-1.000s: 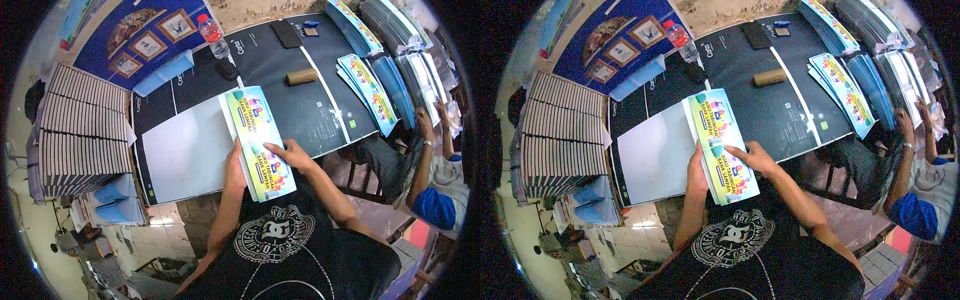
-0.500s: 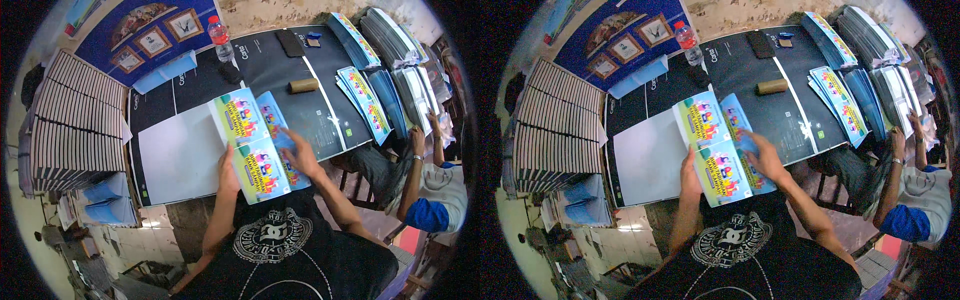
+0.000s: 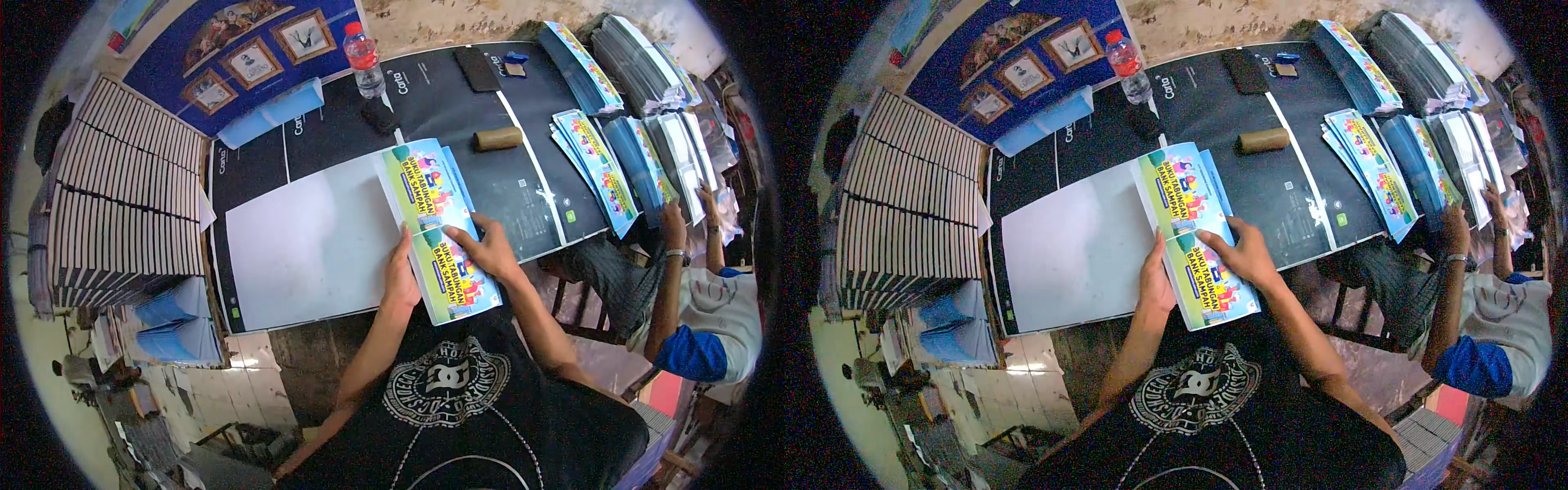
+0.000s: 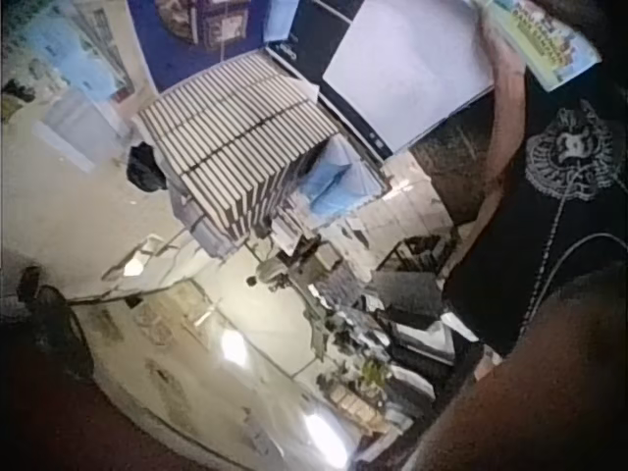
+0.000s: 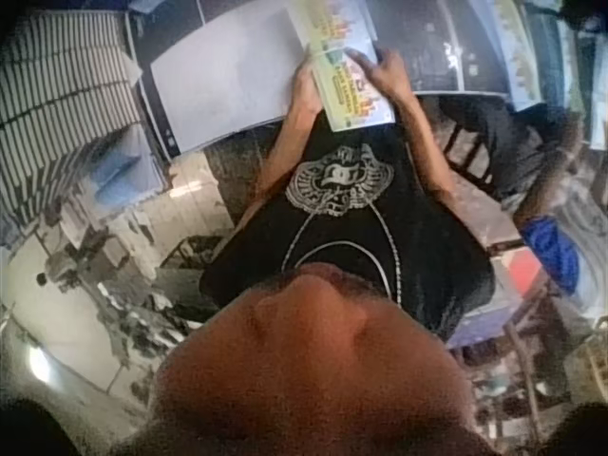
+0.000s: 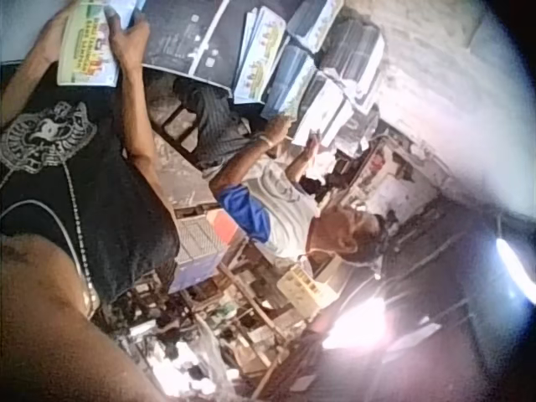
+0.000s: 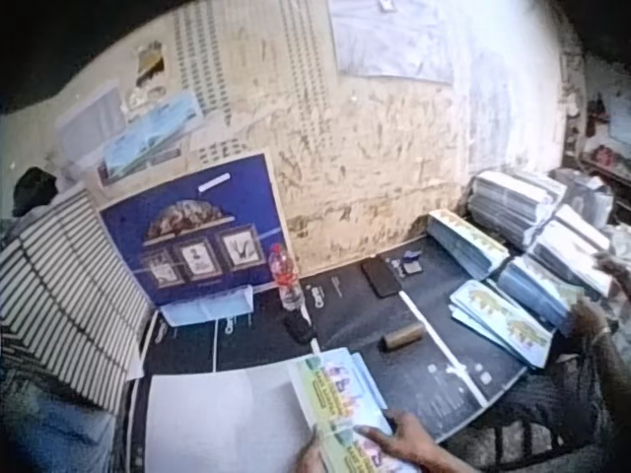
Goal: The person folds paper inserts, wraps printed covers around the folded sheets by hand, and aligns and stacks the assembled booklets on the table.
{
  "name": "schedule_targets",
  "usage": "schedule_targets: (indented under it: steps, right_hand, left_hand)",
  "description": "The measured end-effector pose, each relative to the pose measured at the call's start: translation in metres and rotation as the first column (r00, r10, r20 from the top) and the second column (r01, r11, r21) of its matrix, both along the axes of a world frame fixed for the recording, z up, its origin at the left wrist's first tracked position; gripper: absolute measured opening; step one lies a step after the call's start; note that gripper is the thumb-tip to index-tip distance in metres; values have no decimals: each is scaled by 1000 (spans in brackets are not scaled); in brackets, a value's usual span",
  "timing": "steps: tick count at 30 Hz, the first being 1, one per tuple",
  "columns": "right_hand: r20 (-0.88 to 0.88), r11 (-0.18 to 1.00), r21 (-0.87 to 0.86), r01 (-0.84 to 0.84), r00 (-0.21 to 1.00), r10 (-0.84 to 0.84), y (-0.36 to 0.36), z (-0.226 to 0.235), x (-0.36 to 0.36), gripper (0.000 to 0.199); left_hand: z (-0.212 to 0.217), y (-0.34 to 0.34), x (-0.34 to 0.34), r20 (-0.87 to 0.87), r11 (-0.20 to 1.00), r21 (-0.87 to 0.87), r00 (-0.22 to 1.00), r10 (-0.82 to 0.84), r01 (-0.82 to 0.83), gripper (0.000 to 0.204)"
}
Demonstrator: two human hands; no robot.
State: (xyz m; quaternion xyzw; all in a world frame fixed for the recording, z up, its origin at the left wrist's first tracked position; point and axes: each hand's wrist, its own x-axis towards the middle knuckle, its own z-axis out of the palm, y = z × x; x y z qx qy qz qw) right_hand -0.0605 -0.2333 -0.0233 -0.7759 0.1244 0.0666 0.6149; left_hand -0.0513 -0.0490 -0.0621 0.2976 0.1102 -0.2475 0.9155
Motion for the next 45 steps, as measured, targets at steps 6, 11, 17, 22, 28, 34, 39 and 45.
schedule_targets:
  steps: [6, 11, 17, 22, 28, 34, 39, 45]
  right_hand:
    - [2, 998, 47, -50, 999, 50, -3, 2, 0, 55]
    - [-37, 995, 99, -20, 999, 23, -22, 2, -2, 50]
    - [297, 863, -498, 81, 951, 82, -34, -8, -11, 37]
    - [182, 996, -82, -17, 983, 32, -5, -17, -7, 52]
    - [135, 944, -317, -89, 981, 137, 1, 24, -2, 60]
    - [174, 978, -188, -95, 976, 128, -11, 1, -1, 53]
    - [165, 993, -56, -100, 980, 109, -26, -8, -1, 51]
    - [272, 811, -581, 73, 956, 109, -34, -24, -5, 46]
  left_hand:
    - [7, 1, -2, -35, 991, 130, 999, 36, -31, 57]
    - [11, 35, -6, 43, 982, 160, 995, 93, -99, 54]
    - [3, 65, -15, -9, 990, 82, 993, 119, -117, 51]
    - [10, 25, -14, -4, 993, 59, 994, 108, -107, 50]
    - [3, 9, -9, 4, 998, -35, 999, 48, -48, 55]
    - [10, 2, -9, 1, 972, 227, 998, 61, -60, 59]
    - [8, 33, -12, 88, 960, 249, 990, 113, -131, 52]
    - [21, 48, -16, 44, 983, 158, 995, 90, -96, 53]
